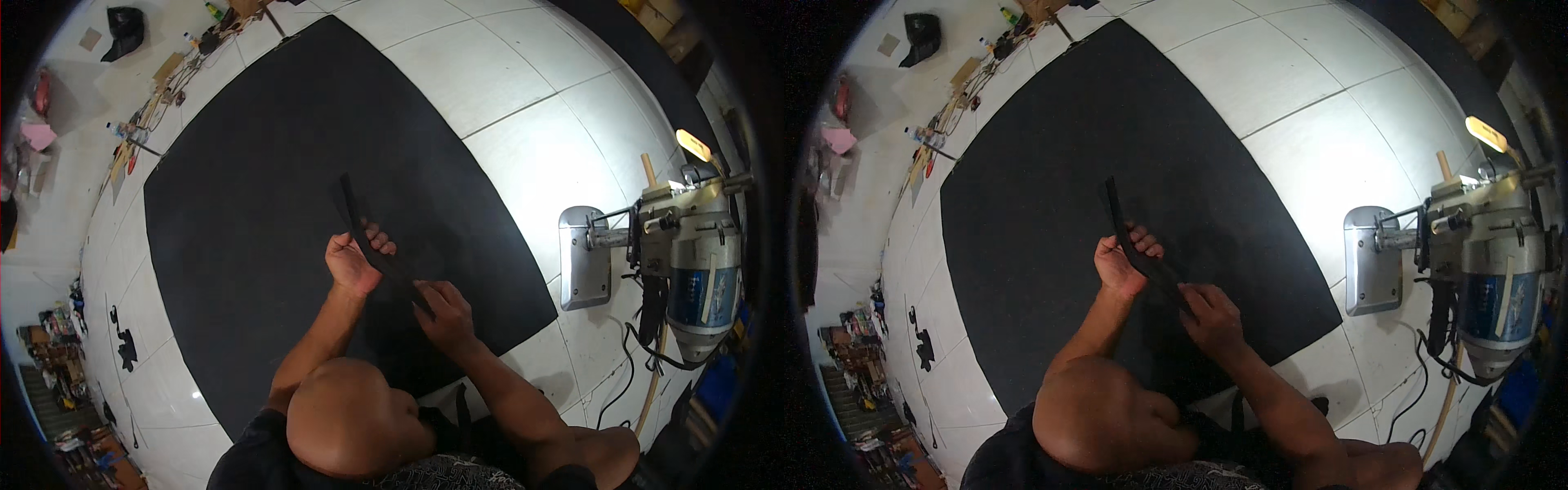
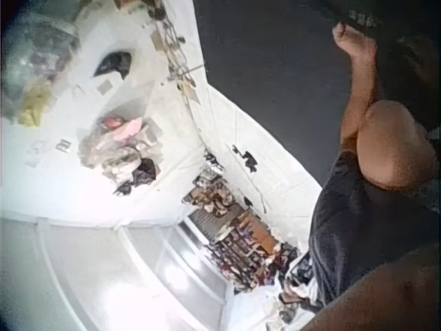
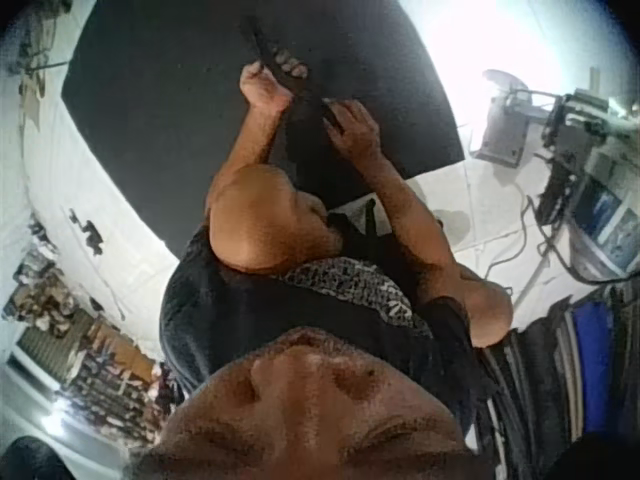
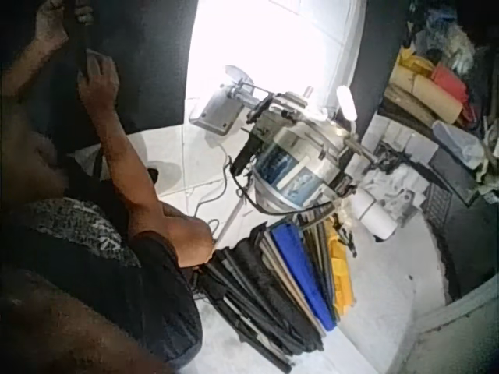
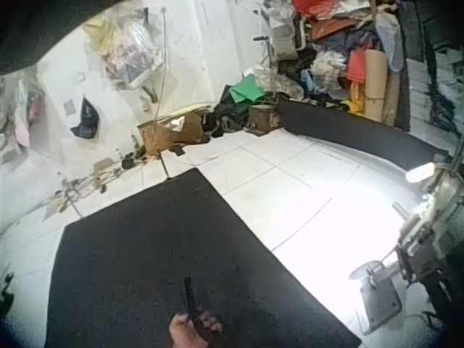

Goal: Cutting strips from a large sheet of black foam or synthetic textile using a vertical cutting machine.

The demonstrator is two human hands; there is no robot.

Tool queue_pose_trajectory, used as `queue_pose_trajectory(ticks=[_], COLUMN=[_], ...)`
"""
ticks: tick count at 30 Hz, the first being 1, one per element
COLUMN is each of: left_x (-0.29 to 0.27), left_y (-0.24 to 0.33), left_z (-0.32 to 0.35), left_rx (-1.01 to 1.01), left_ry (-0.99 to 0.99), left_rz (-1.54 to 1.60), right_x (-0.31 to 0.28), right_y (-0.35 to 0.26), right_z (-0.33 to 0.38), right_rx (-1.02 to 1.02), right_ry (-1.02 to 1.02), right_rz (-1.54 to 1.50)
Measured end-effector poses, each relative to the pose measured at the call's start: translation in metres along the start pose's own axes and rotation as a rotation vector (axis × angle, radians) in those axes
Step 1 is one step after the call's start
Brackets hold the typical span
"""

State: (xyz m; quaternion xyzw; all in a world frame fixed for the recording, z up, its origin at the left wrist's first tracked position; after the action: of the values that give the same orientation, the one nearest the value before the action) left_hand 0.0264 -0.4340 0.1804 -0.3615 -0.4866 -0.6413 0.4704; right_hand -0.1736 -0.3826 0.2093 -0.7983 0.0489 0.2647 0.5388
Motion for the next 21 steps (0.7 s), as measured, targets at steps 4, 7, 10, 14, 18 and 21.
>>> queue_pose_trajectory(ticks=[4,7,10,14,18,21], left_x=[0.004,0.003,0.001,-0.001,-0.001,0.009], left_y=[0.006,0.01,0.012,0.017,0.023,0.025], left_z=[0.002,0.002,0.003,0.005,0.008,0.014], left_rx=[-0.007,0.0,0.003,-0.001,0.024,0.065], left_ry=[-0.087,-0.124,-0.123,-0.108,-0.082,0.003], left_rz=[0.027,0.031,0.036,0.022,0.002,-0.13], right_x=[0.004,0.011,0.013,0.016,0.021,0.023], right_y=[-0.006,-0.002,-0.006,-0.007,-0.004,0.01], right_z=[0.001,0.001,0.001,0.0,-0.002,0.001], right_rx=[-0.066,-0.085,-0.019,0.021,0.056,0.273], right_ry=[-0.015,-0.015,-0.014,-0.024,0.006,0.026], right_rz=[0.035,0.041,-0.009,-0.044,-0.097,-0.257])
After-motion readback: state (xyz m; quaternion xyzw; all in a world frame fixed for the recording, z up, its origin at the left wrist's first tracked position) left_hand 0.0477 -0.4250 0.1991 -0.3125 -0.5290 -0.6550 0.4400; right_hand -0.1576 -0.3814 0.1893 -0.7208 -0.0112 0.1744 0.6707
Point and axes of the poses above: each hand's wrist, its own z-axis away from the middle knuckle, its own x-axis out of the palm, y = z × x, the point moved 2 cm from there along -z, towards the middle knuckle, and after that the axes turned 6 degrees about -z, right-handed, at the moved point
